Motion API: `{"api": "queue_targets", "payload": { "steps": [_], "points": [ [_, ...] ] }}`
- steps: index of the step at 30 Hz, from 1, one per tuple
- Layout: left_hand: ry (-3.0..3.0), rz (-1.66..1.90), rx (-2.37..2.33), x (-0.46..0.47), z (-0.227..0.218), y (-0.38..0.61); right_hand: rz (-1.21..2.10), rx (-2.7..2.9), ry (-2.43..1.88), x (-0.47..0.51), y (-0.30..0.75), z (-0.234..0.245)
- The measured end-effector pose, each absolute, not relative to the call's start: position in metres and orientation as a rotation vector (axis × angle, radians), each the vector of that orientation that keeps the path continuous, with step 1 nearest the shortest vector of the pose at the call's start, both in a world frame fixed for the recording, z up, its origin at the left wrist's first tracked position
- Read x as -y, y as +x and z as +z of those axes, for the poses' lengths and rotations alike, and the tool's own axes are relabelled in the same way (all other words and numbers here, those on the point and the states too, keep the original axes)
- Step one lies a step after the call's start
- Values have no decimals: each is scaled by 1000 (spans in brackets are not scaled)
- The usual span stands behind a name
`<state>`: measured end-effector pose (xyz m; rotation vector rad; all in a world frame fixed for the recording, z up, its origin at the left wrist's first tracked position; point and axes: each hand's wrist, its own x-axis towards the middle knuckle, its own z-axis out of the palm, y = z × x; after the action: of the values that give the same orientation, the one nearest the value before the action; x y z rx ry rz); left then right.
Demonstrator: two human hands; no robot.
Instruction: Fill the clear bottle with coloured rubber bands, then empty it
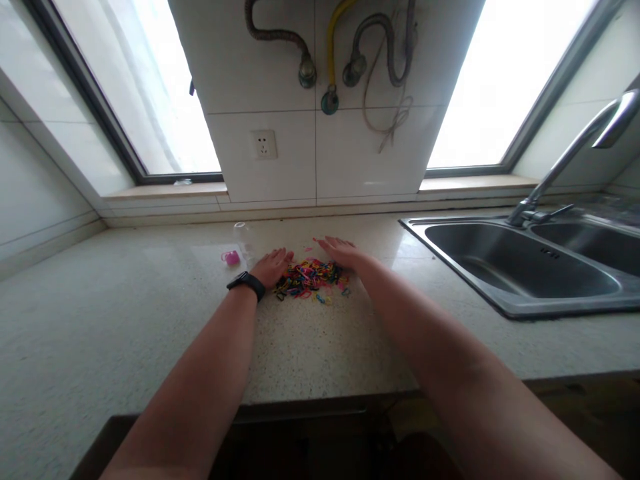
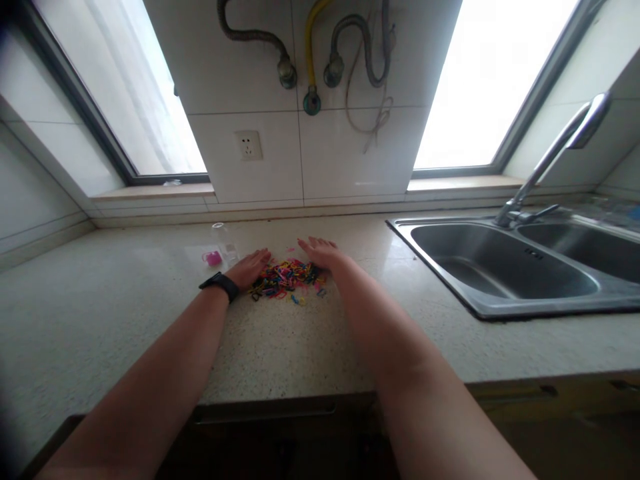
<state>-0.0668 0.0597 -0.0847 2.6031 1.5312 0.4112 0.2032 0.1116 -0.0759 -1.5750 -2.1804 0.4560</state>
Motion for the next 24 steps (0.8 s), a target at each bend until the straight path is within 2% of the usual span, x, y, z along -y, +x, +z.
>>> {"api": "queue_targets", "payload": {
  "steps": [11, 13, 19, 24],
  "points": [
    [1956, 778, -951, -38, -62, -26, 631, 2256, -1356, -160, 155, -72],
    [1840, 771, -900, -35, -60, -23, 756, 2227, -1278, -153, 148, -72],
    [1628, 836, -747, -36, -54, -24, 1517, 1995, -918, -117, 145, -67],
    [1763, 1005, -829, -38, -50, -42, 1587, 1955, -856, -90, 158, -61]
  ]
}}
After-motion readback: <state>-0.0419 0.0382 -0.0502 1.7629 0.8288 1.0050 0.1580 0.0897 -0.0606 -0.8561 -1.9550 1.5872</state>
